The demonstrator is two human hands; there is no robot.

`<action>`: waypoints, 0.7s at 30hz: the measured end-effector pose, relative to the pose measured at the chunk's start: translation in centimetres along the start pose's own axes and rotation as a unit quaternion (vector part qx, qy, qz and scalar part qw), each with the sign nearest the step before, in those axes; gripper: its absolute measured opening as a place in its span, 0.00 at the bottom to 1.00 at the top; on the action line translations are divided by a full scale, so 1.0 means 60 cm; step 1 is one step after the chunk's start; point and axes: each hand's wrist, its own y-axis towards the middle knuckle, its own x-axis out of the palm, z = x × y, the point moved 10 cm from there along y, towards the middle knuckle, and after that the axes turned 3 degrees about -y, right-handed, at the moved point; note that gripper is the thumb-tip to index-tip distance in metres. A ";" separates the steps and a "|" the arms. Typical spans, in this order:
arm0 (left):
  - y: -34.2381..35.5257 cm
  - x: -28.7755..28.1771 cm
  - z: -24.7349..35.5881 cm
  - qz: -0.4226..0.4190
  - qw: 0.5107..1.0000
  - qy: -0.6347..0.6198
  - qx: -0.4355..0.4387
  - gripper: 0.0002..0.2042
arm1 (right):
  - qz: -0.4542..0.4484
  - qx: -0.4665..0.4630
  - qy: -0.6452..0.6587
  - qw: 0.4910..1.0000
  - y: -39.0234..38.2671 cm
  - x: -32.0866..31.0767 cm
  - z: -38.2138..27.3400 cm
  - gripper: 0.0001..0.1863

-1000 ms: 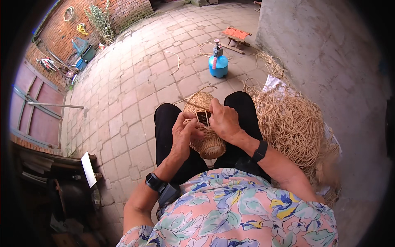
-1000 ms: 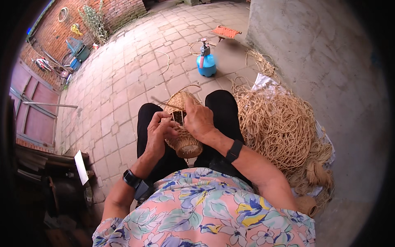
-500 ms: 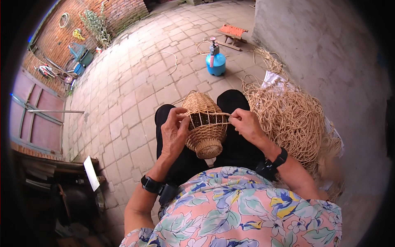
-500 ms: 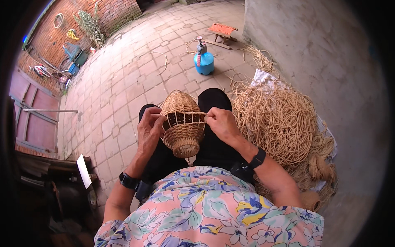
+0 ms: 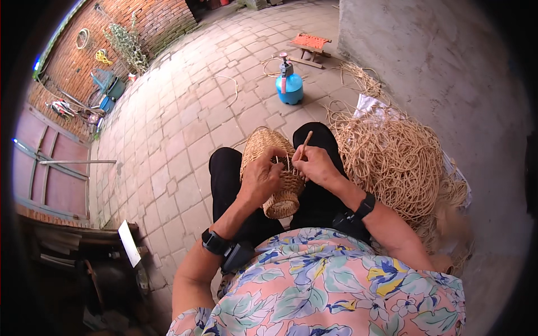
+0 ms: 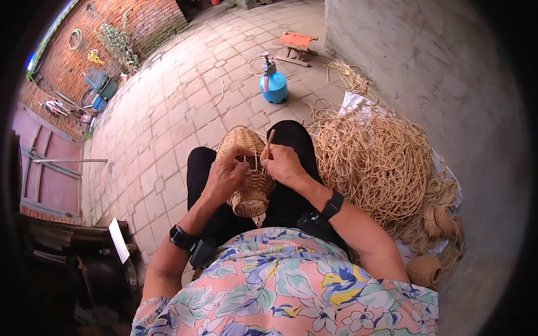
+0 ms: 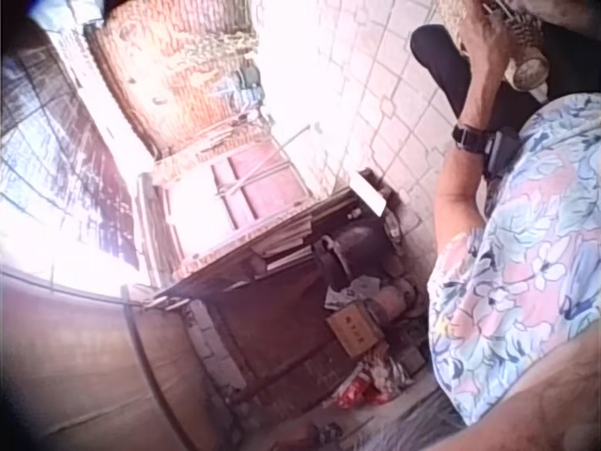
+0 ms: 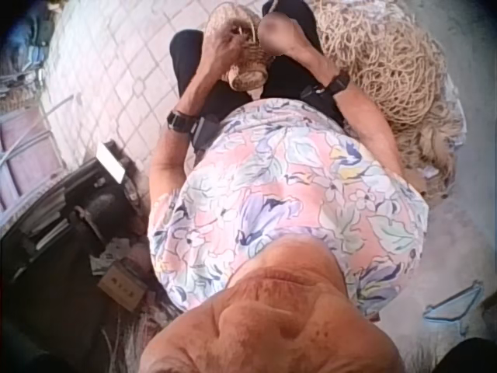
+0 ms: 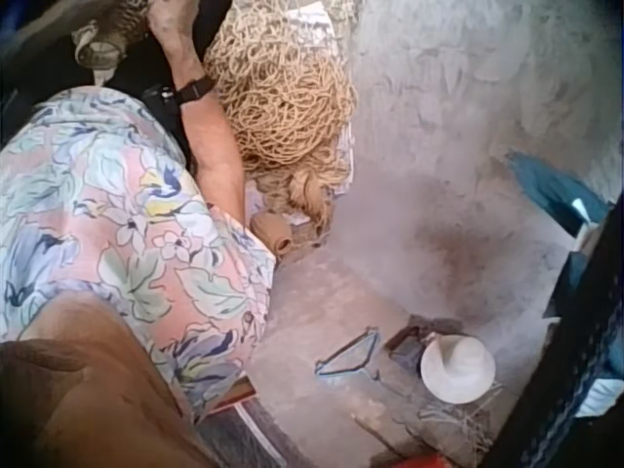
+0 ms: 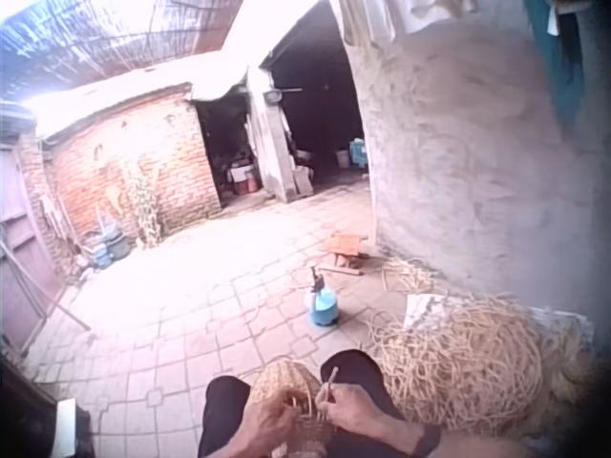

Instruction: Weaving a small straw basket while sitting in a courtyard.

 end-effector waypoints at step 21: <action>-0.051 -0.080 0.027 0.188 0.970 0.098 0.123 0.11 | 0.154 -0.154 -0.243 0.945 -0.040 -0.049 -0.039 0.05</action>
